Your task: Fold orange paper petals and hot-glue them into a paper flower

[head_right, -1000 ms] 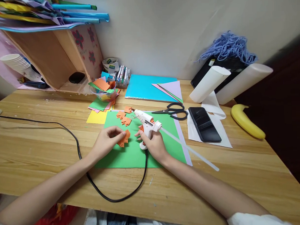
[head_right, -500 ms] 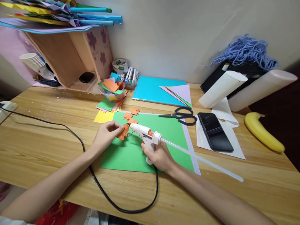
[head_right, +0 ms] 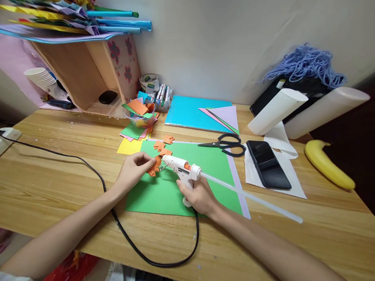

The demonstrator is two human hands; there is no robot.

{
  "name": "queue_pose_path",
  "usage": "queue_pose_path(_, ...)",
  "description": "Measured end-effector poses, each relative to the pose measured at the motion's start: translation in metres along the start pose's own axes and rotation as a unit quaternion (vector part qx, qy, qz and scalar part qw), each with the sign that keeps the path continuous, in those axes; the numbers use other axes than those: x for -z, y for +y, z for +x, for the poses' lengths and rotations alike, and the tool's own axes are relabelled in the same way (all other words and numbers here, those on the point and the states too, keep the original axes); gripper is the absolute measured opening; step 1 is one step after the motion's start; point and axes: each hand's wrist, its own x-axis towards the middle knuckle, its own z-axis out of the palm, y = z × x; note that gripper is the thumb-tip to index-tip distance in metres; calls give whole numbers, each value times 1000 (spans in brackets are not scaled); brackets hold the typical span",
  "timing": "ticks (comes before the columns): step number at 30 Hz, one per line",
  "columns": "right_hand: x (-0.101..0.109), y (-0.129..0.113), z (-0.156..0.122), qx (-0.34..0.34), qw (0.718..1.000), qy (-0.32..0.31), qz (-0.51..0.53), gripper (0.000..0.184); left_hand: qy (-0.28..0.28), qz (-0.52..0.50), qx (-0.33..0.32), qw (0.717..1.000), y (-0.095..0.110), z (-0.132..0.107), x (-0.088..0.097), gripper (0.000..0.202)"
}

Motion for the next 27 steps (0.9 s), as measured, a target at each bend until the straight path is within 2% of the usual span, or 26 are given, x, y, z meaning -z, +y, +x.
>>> queue_pose_path(18,0,-1,1,8,1000,-2,-15,30,4,2,-7,1000,-1,0,0,17)
queue_pose_path(27,0,-1,1,12,1000,0,-26,28,22,51,-31,998,-1,-1,2,20)
